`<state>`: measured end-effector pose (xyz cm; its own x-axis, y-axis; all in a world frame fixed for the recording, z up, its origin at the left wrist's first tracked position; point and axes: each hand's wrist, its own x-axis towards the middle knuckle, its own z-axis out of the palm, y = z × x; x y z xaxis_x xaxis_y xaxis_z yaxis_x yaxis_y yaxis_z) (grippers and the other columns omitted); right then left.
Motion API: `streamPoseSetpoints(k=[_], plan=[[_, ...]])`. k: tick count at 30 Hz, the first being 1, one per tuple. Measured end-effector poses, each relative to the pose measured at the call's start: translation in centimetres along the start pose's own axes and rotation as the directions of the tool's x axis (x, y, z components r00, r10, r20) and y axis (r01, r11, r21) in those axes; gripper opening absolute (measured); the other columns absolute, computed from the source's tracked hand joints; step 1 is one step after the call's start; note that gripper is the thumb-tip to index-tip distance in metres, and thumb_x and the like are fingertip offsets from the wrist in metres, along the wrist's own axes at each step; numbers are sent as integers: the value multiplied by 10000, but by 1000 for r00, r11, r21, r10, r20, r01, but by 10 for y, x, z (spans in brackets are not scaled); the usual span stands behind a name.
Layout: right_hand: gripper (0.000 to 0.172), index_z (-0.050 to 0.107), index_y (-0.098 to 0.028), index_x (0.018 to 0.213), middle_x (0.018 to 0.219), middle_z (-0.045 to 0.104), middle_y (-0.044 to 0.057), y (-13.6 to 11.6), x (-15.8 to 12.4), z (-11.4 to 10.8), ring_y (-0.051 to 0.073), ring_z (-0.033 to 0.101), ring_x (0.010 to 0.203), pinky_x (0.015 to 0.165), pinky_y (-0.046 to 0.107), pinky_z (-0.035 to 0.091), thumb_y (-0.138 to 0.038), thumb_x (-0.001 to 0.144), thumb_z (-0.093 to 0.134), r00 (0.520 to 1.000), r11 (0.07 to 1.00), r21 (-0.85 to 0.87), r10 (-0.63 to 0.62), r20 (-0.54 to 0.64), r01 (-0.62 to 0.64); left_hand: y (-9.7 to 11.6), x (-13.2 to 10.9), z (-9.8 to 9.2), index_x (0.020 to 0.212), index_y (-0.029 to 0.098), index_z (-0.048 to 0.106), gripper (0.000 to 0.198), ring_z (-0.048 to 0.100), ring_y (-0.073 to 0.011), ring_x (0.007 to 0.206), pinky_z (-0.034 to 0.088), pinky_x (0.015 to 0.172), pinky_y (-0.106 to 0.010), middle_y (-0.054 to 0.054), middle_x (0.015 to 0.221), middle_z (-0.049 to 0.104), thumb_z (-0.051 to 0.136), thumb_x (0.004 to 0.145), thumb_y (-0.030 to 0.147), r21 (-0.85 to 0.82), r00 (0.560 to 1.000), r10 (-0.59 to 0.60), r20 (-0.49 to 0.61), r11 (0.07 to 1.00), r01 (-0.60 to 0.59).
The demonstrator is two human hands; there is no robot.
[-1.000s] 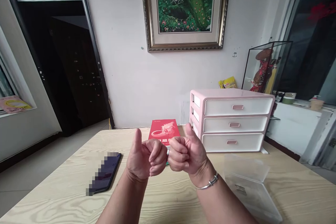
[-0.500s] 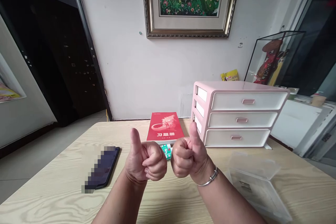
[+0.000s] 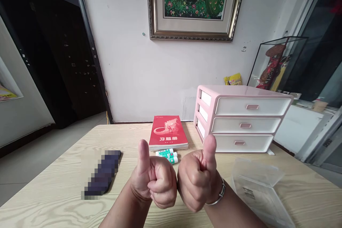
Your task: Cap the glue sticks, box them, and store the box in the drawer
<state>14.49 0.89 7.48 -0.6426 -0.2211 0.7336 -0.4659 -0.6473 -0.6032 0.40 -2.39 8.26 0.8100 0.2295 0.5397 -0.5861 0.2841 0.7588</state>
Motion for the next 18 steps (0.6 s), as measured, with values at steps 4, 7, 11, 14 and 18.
streamPoseSetpoints(k=[4,7,11,14,18], plan=[[857,293,-250,500,381,228,-52,7,1,0,62,236,349,322,208,246,-989,460,-139,997,999,32,-6,80,4,0,2,10,442,249,203,776,107,-70,298,74,313,-254,43,372,185,-125,598,934,25,1000,2,25,1000,-2],[862,301,-248,489,380,238,-47,8,-4,-4,67,261,351,331,219,294,-990,461,-138,994,999,32,6,110,-10,1,3,15,447,252,195,771,114,-78,301,89,315,-263,40,378,185,-171,581,917,50,999,12,37,999,-14],[865,318,-243,492,389,263,-39,11,-9,-9,73,310,357,344,226,344,-987,493,-122,987,999,36,24,157,-30,4,3,18,454,253,196,769,144,-90,303,96,319,-270,31,389,203,-177,582,913,76,997,23,80,997,-29],[861,327,-237,506,404,277,-37,15,-12,-13,77,339,369,350,225,362,-989,524,-93,982,999,36,13,189,-20,7,2,16,467,255,205,769,155,-94,306,103,321,-273,29,394,216,-147,581,930,67,991,16,132,997,-25],[822,307,-239,532,403,259,-51,18,-26,-18,69,314,365,343,215,363,-967,594,-70,994,996,52,72,83,-76,8,3,15,475,254,226,774,173,-97,308,133,310,-272,21,393,241,-126,593,934,63,983,-1,186,998,-11]])
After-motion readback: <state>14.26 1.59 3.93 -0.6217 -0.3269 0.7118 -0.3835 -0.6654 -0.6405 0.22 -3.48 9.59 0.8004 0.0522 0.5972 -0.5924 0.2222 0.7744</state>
